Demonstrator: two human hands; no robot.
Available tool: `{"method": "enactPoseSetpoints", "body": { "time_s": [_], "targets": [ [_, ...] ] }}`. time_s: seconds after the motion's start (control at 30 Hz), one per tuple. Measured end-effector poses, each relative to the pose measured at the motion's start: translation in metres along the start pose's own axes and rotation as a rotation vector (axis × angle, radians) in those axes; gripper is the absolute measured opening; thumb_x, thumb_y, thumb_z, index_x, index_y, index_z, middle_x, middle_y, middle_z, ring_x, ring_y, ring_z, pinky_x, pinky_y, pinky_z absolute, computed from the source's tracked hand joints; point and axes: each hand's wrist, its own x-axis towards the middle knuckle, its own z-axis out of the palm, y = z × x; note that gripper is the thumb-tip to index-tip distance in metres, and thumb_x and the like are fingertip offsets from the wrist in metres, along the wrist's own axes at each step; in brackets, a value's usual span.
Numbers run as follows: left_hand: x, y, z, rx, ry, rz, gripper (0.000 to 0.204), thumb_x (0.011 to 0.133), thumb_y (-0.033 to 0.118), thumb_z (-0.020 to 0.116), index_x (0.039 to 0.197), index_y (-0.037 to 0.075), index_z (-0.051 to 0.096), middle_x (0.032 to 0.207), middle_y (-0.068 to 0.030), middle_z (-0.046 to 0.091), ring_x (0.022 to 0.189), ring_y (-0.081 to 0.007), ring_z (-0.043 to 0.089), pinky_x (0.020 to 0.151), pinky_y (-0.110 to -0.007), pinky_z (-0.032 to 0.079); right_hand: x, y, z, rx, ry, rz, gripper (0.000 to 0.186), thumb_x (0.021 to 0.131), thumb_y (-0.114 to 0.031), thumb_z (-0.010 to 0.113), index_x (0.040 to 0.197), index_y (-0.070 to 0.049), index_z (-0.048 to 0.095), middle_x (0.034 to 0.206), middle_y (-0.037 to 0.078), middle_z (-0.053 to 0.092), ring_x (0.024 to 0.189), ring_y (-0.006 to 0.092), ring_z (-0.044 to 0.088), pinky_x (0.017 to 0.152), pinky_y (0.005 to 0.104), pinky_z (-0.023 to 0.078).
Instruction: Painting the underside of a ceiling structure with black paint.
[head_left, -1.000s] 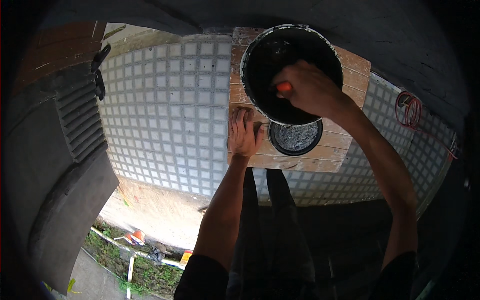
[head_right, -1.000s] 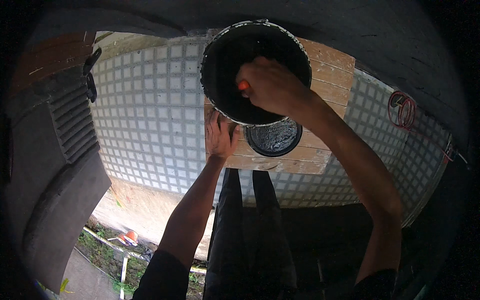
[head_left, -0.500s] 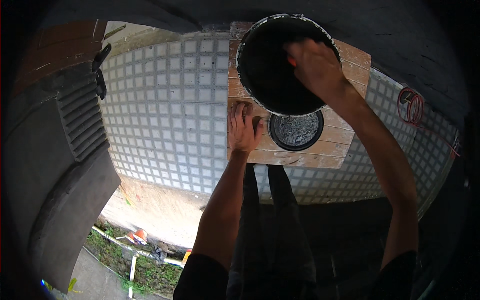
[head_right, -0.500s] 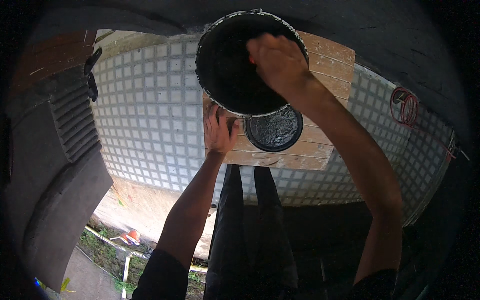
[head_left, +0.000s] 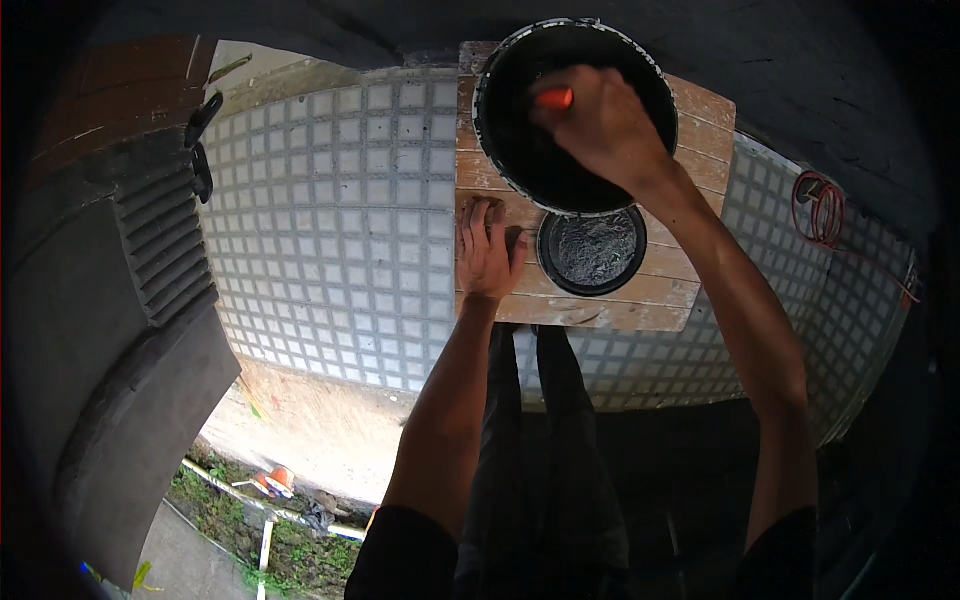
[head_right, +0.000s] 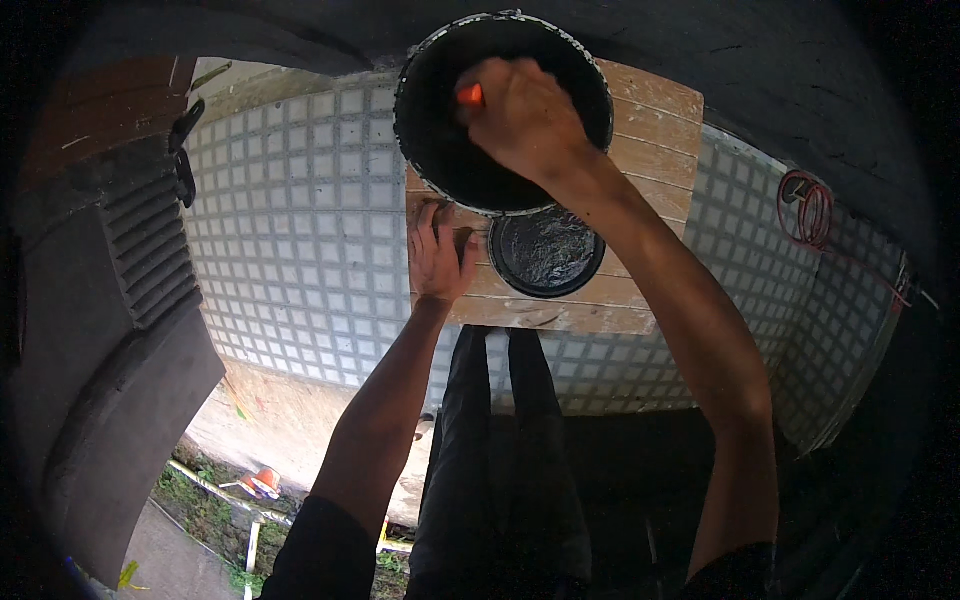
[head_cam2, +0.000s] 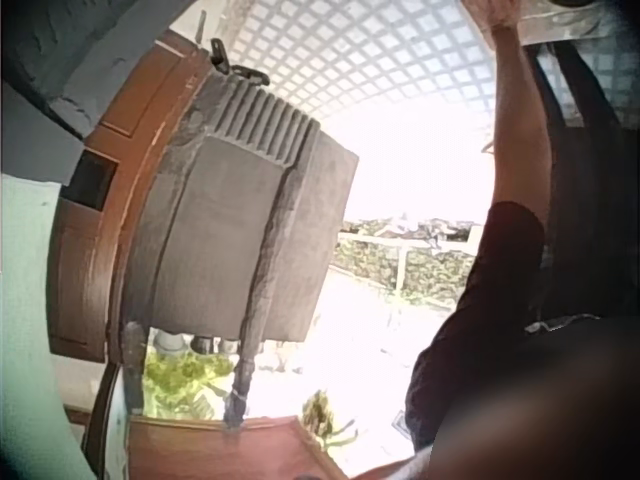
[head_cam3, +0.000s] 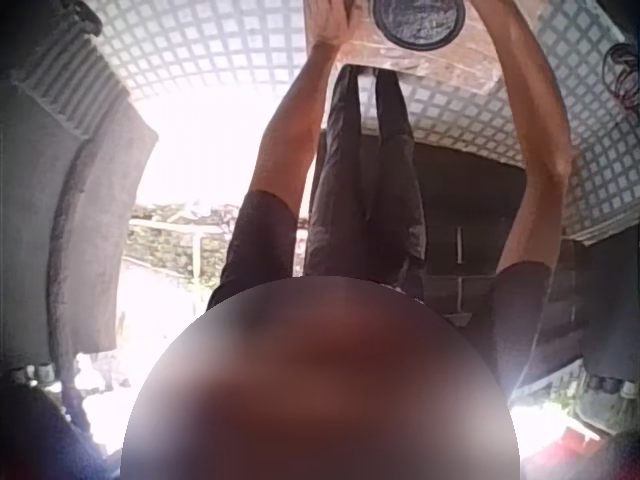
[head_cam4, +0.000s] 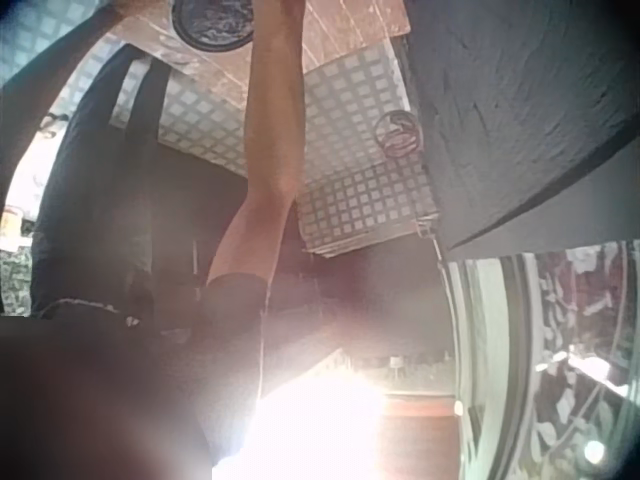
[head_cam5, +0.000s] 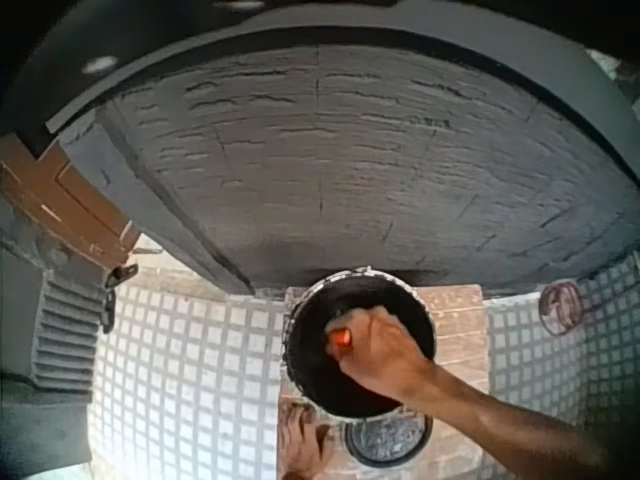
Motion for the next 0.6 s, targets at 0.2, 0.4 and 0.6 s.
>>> {"method": "enactPoseSetpoints", "body": {
  "time_s": [0.2, 0.4, 0.6],
  "targets": [
    [0.0, 0.0, -0.001, -0.017, 0.005, 0.014, 0.056, 0.086, 0.029, 0.062, 0.131, 0.003, 0.045, 0.136, -0.0174, 0.037, 0.13, -0.0418, 0.036, 0.108, -0.056, 0.031, 0.007, 0.011, 0.001, -0.128, 0.104, -0.152, 0.025, 0.079, -0.01, 0.066, 0.103, -0.01, 0.07, 0.102, 0.021, 0.068, 0.097, 0.0367, 0.066, 0.09, 0.0446, 0.052],
    [-0.002, -0.001, -0.002, 0.016, 0.003, 0.024, 0.056, 0.088, 0.03, 0.062, 0.134, 0.004, 0.042, 0.137, -0.0175, 0.035, 0.13, -0.0402, 0.036, 0.107, -0.053, 0.031, -0.013, 0.005, 0.007, -0.149, -0.215, -0.105, 0.035, 0.076, -0.009, 0.066, 0.111, -0.013, 0.067, 0.116, 0.019, 0.063, 0.113, 0.0307, 0.06, 0.099, 0.0421, 0.046],
    [-0.002, 0.004, 0.001, -0.015, 0.028, 0.013, 0.051, 0.086, 0.029, 0.062, 0.127, 0.002, 0.048, 0.133, -0.0187, 0.039, 0.129, -0.043, 0.038, 0.108, -0.056, 0.031, -0.018, -0.007, -0.03, -0.204, -0.3, 0.019, 0.03, 0.078, -0.015, 0.069, 0.106, -0.007, 0.068, 0.112, 0.018, 0.065, 0.11, 0.0296, 0.061, 0.097, 0.0395, 0.047]
  ]
}}
